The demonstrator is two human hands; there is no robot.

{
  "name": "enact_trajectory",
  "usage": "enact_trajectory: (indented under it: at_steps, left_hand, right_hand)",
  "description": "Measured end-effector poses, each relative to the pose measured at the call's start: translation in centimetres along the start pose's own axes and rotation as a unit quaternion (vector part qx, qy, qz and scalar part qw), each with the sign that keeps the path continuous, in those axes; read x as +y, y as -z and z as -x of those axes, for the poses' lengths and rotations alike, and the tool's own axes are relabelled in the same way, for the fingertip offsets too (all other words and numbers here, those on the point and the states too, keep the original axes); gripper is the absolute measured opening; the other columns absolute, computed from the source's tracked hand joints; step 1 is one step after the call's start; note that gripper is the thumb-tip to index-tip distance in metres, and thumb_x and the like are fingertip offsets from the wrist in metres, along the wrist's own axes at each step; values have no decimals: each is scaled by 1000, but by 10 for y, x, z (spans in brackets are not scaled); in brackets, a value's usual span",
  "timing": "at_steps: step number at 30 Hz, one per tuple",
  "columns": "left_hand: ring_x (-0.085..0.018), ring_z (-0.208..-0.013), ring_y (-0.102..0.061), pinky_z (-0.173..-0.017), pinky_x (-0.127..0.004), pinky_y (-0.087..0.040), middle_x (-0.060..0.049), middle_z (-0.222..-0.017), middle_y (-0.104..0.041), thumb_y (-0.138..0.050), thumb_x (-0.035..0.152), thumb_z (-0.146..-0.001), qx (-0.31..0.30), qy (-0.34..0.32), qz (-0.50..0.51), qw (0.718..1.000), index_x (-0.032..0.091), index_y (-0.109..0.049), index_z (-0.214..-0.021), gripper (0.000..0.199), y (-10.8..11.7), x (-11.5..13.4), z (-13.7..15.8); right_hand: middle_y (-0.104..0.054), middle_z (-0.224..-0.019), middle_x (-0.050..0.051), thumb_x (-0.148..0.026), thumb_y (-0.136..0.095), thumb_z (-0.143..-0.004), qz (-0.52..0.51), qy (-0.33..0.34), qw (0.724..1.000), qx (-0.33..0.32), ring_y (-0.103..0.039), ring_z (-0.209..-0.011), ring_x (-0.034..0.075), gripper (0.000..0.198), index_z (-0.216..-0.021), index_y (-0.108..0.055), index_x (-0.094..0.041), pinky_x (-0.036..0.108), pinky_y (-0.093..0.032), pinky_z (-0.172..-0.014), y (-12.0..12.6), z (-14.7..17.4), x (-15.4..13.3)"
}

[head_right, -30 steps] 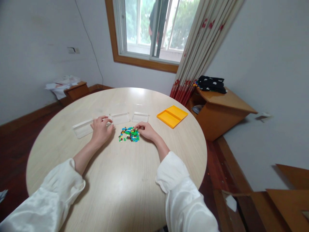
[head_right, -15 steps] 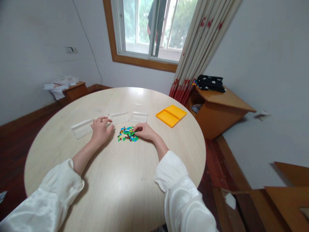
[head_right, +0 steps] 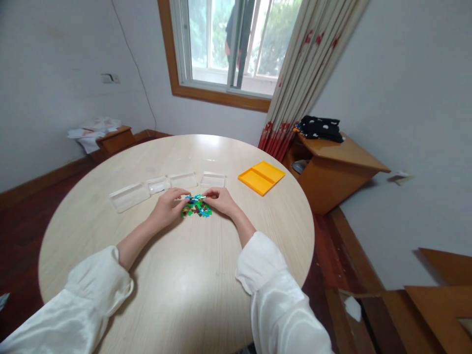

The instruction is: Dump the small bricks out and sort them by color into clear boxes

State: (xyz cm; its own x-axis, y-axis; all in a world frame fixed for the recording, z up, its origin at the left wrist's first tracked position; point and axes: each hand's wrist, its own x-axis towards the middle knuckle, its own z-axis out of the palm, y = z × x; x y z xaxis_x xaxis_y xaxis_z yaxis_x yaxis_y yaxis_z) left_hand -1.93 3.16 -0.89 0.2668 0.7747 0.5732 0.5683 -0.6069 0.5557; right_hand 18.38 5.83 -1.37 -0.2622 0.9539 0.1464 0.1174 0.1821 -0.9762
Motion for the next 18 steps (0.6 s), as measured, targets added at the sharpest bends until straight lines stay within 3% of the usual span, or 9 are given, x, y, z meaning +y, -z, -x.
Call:
enact_trajectory:
  at_steps: [6,11,18]
  left_hand:
    - [-21,-87,-60,-82,-36,-47,-9,-93,-70,-57,26,-80,-25,17,17,999,17,-68,-97,22,-4,1,2]
    - [-18,-74,-60,-73,-32,-47,-7,-88,-71,-62,32,-76,-14,95,78,992,17,-70,-95,26,-9,2,1]
    - [-19,-69,-64,-67,-31,-49,-9,-79,-72,-70,42,-63,17,230,288,929,12,-71,-83,36,-14,4,-3]
  right_hand:
    - [-69,-69,2,-29,-75,-57,-33,6,999,-2,-61,-64,12,21,-72,-69,-15,27,-49,-67,-1,-1,3]
    - [-69,-68,3,-36,-77,-58,-30,32,999,29,-61,-60,13,27,-72,-70,-15,26,-50,-60,-9,1,-2]
    - [-68,-64,2,-42,-77,-59,-21,72,997,32,-57,-52,11,29,-70,-71,-16,23,-46,-48,-27,4,-6]
